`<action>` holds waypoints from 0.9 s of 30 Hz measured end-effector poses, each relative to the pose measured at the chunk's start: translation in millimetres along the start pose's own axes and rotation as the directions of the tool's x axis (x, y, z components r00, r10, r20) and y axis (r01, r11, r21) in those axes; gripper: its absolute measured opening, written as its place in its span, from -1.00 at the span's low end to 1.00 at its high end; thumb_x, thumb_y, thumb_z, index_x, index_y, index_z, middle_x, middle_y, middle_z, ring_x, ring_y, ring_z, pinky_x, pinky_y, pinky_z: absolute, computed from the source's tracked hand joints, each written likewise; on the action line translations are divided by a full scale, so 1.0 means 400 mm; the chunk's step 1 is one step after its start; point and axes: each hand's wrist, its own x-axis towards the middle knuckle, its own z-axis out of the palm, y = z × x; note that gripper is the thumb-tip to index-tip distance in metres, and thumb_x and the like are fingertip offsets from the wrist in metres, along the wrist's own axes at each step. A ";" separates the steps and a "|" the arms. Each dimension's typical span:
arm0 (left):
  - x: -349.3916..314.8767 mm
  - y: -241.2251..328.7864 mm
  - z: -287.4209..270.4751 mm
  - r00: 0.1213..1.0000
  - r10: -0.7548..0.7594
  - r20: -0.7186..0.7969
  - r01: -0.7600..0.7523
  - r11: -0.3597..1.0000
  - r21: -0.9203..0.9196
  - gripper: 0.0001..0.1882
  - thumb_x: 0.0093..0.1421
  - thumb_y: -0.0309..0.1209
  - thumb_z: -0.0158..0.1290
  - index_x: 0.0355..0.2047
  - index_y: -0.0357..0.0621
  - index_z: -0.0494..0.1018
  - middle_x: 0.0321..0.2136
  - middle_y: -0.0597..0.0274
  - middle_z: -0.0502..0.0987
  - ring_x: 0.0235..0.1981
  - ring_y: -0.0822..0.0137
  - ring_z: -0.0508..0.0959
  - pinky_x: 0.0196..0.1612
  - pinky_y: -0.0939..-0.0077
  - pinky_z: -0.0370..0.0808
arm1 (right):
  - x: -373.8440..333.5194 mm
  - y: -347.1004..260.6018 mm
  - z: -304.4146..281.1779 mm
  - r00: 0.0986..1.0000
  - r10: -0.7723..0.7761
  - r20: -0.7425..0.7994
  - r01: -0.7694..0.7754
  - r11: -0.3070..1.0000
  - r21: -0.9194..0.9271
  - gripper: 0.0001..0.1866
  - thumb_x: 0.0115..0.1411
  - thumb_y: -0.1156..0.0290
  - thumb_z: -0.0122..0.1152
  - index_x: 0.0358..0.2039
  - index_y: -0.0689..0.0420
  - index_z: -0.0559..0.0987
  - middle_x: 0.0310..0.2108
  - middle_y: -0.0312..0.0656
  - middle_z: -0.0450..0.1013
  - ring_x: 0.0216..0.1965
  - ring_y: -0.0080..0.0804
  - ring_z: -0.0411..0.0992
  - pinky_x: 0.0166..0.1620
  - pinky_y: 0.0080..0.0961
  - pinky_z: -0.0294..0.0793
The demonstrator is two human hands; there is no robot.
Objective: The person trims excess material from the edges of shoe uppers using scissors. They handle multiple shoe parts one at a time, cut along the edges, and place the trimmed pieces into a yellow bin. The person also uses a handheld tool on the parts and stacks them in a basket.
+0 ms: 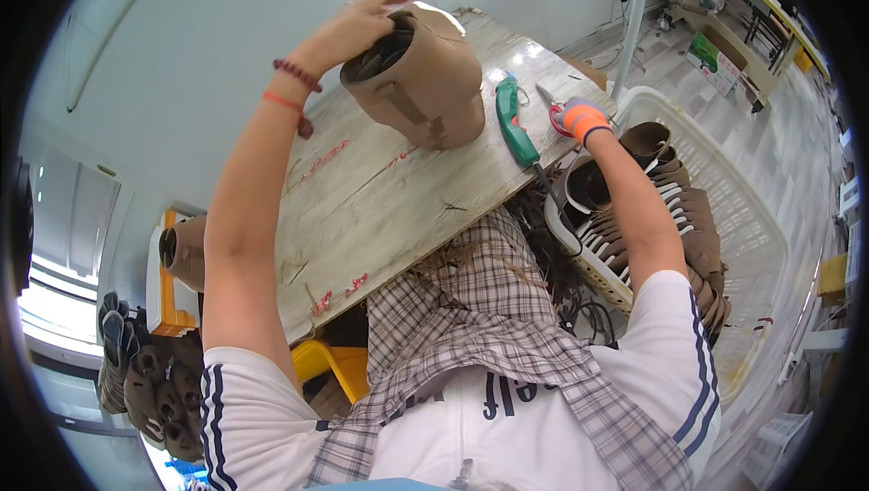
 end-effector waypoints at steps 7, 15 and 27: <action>-0.169 0.126 0.126 0.946 0.062 -0.320 0.041 0.951 0.305 -0.59 0.07 -0.12 0.13 -0.30 -0.26 0.40 -0.47 0.02 0.55 -0.42 0.08 0.57 -0.38 0.33 0.50 | 0.044 -0.057 0.107 0.854 -0.225 -0.469 0.249 0.968 -0.010 -0.67 0.12 0.10 0.09 -0.26 0.07 0.57 -0.30 -0.02 0.47 -0.18 -0.06 0.44 -0.11 -0.27 0.42; -0.376 0.051 0.039 0.905 -0.419 -0.067 0.424 0.902 0.081 -0.55 -0.02 -0.12 0.18 -0.31 -0.30 0.48 -0.52 0.06 0.57 -0.48 0.11 0.56 -0.37 0.32 0.46 | 0.077 -0.285 0.302 0.992 -0.080 -0.099 0.112 0.177 0.978 -0.50 0.11 0.30 0.19 0.00 0.32 0.39 -0.18 0.01 0.49 -0.12 -0.16 0.45 -0.12 -0.35 0.43; -1.067 -0.202 0.249 0.425 -0.905 0.021 -0.006 -0.026 -1.000 -0.53 0.09 -0.39 0.16 0.01 -0.24 0.36 -0.07 0.19 0.48 -0.05 0.24 0.44 0.07 0.33 0.32 | -0.263 -0.542 0.064 0.695 -0.714 -0.085 0.317 0.199 0.927 -0.50 -0.03 0.26 0.40 -0.13 0.28 0.48 -0.29 -0.23 0.50 -0.31 -0.54 0.42 -0.22 -0.55 0.46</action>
